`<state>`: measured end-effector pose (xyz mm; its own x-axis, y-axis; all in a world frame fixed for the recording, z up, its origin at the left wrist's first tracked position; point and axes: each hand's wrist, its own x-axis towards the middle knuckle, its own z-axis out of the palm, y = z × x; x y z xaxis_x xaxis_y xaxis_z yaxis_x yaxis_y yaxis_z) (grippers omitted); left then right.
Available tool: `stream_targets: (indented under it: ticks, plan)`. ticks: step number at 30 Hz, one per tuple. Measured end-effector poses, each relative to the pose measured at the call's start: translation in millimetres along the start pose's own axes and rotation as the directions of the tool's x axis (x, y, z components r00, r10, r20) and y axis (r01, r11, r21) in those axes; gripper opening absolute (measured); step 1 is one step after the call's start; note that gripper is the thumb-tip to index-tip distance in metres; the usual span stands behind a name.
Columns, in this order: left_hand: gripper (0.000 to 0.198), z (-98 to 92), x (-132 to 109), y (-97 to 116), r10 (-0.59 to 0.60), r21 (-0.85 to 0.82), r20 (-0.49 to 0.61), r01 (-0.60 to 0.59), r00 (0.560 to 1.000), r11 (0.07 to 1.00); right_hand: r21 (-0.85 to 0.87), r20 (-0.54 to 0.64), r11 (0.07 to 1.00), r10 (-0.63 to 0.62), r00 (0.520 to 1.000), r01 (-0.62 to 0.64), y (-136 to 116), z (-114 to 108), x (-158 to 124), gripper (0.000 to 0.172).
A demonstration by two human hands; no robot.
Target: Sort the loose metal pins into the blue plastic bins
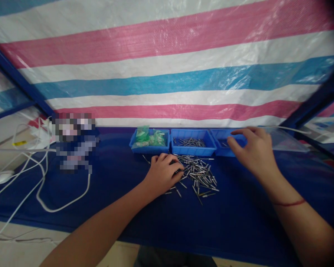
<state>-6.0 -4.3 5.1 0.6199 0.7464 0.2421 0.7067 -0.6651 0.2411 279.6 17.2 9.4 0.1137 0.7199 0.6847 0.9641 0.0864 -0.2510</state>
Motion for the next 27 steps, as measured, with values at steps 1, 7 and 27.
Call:
stream_targets:
  ticks: [1,7,27]
  plan:
    - [0.017,0.3,0,0,-0.001,0.007,-0.004,0.001,1.0,1.0,0.033,-0.011,0.998,-0.049,0.999,0.049,-7,0,-1,0.025]
    - [0.017,2.5,2,3,-0.027,0.056,-0.03,0.029,0.999,0.998,0.241,0.059,0.937,-0.273,0.96,0.252,-56,1,-20,0.017]
    - [0.012,1.0,3,3,-0.055,-0.07,-0.132,0.046,0.99,0.996,0.533,0.329,0.797,-0.505,0.798,0.285,-84,9,-41,0.01]
